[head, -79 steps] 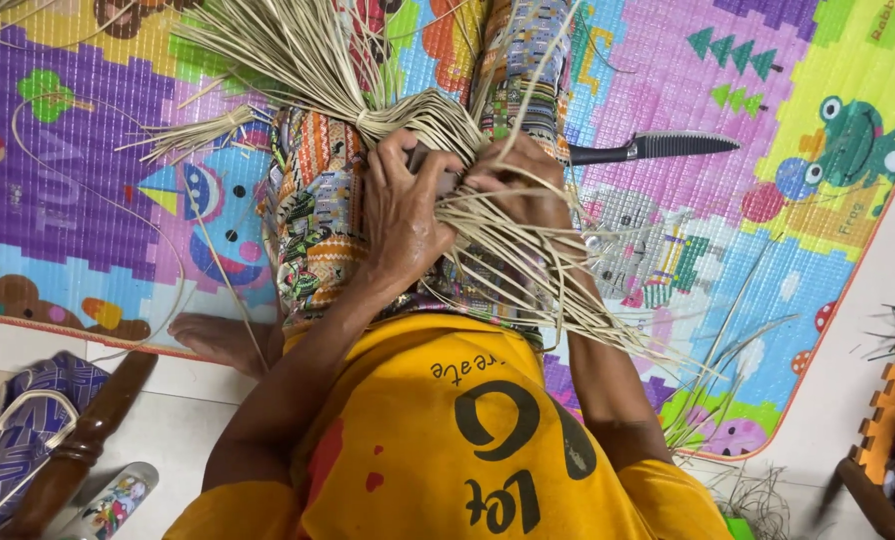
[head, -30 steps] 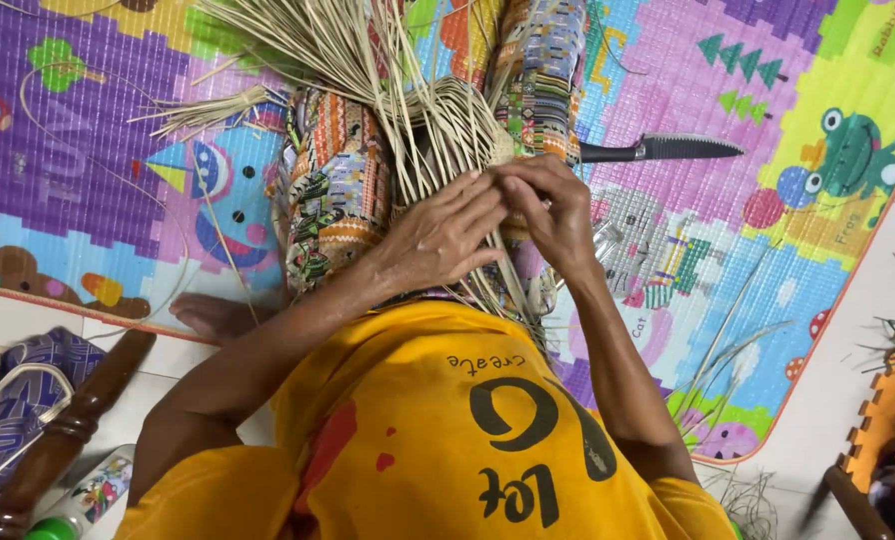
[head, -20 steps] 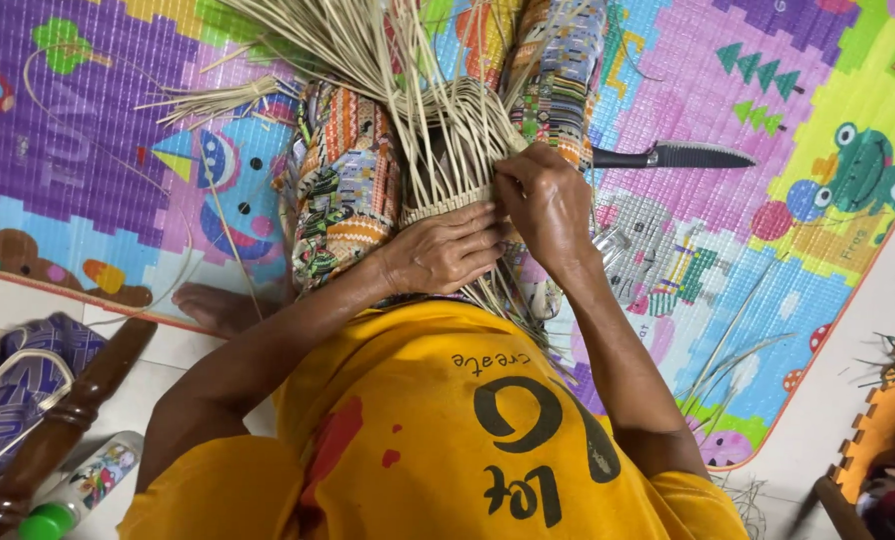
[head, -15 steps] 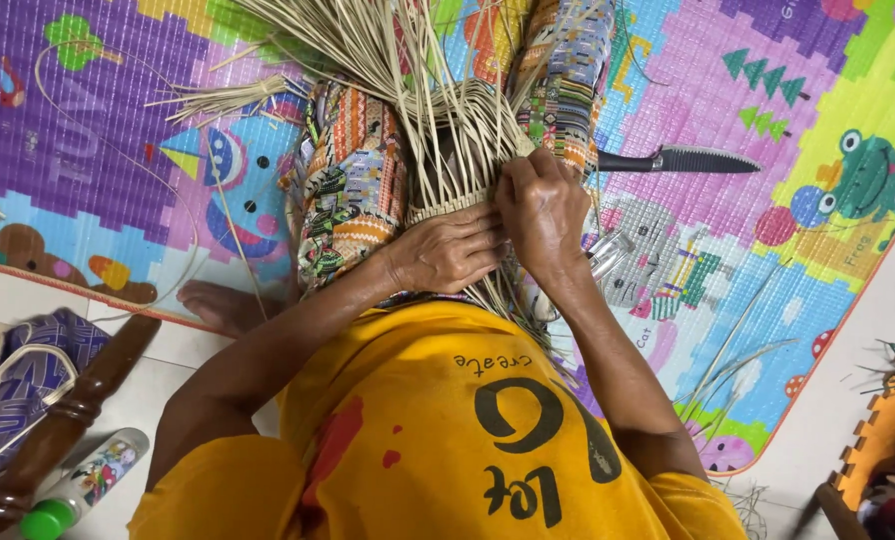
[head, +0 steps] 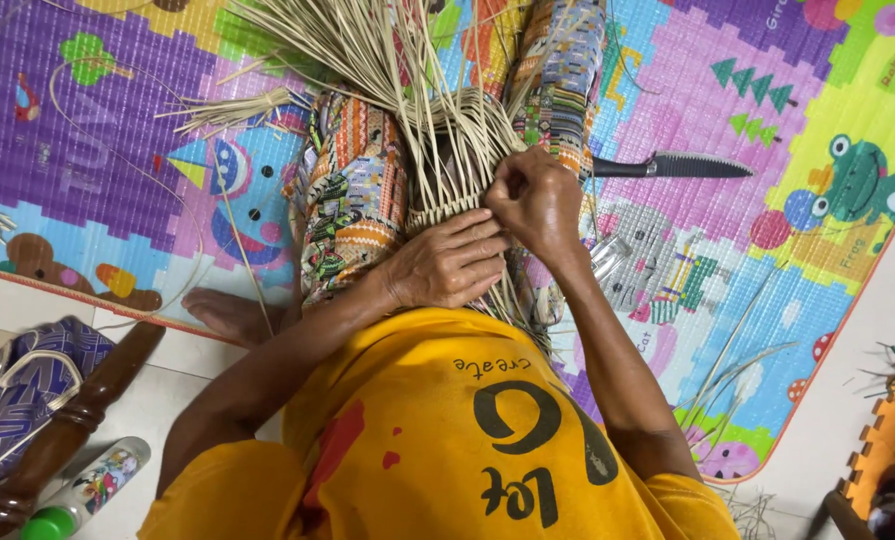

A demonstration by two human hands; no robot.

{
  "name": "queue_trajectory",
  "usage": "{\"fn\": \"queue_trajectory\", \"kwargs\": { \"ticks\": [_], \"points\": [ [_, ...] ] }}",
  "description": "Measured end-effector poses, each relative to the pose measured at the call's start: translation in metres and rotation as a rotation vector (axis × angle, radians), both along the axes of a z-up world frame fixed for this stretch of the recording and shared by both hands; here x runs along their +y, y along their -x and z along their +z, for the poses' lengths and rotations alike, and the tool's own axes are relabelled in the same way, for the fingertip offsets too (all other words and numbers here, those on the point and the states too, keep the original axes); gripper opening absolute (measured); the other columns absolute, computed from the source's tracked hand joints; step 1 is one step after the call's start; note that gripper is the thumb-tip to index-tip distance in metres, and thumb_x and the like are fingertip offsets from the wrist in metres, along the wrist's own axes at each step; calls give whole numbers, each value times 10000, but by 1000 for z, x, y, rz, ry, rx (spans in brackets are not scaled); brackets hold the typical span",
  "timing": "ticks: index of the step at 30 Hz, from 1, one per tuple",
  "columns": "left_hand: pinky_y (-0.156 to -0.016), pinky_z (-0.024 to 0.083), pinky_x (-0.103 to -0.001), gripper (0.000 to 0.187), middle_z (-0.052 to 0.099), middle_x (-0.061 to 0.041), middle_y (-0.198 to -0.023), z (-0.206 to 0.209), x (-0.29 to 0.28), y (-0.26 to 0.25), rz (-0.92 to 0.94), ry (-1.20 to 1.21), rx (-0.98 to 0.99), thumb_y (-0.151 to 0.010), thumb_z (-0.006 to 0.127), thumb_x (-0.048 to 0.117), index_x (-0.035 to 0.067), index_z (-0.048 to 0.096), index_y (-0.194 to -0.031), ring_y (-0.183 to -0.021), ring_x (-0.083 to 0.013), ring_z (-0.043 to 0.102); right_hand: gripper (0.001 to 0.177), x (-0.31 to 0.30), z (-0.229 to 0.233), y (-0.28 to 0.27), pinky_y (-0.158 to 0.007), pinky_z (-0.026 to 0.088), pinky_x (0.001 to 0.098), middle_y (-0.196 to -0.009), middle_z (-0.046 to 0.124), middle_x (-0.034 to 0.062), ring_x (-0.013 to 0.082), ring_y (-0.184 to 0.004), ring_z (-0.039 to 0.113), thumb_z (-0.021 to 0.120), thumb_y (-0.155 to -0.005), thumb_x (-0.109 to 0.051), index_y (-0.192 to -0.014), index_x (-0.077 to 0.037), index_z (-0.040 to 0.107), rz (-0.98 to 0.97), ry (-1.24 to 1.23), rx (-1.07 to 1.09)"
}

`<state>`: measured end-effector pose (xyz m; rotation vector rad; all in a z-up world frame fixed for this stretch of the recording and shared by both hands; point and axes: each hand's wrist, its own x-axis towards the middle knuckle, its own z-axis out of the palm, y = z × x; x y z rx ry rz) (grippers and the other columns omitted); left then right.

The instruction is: A person is weaving and trimming dried straw strands to finish the brim of a handcrafted hat while sitting on the floor.

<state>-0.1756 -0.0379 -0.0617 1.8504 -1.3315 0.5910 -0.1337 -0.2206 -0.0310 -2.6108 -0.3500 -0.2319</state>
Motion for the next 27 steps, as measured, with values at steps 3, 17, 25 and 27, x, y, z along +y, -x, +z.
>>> {"fn": "queue_trajectory", "kwargs": {
  "ticks": [3, 17, 25, 27],
  "points": [
    [-1101, 460, -497, 148, 725, -106, -1067, 17, 4, -4, 123, -8, 124, -957, 668, 176, 71, 763, -911, -1118, -282, 665, 27, -21, -24, -2, -586, 484, 348, -805, 585, 101, 217, -719, 591, 661, -838, -10, -853, -21, 679, 89, -629, 253],
    [-801, 465, -501, 197, 521, -89, -934, 36, -31, -26, 469, 168, 627, -1049, 580, 223, 58, 675, -1099, -880, -343, 564, 39, -25, -1, 12, -954, 420, 474, -989, 423, 81, 219, -1022, 441, 702, -953, -52, -959, -15, 711, 260, -1016, 385],
    [-789, 554, -310, 121, 641, -70, -978, 187, 22, -52, 235, 867, 824, -1091, 528, 171, 93, 616, -1119, -856, -172, 602, 47, -24, 5, 13, -821, 518, 299, -1037, 566, -11, 159, -945, 533, 780, -883, -184, -919, -180, 750, 159, -1117, 536],
    [-569, 497, -245, 154, 591, -8, -811, 209, 66, -52, 285, 901, 728, -1127, 521, 221, 114, 603, -1201, -635, -108, 531, 56, -25, 8, 13, -891, 473, 338, -1028, 557, -32, 168, -1005, 496, 785, -880, -229, -923, -217, 752, 186, -1072, 529]
  ]
}}
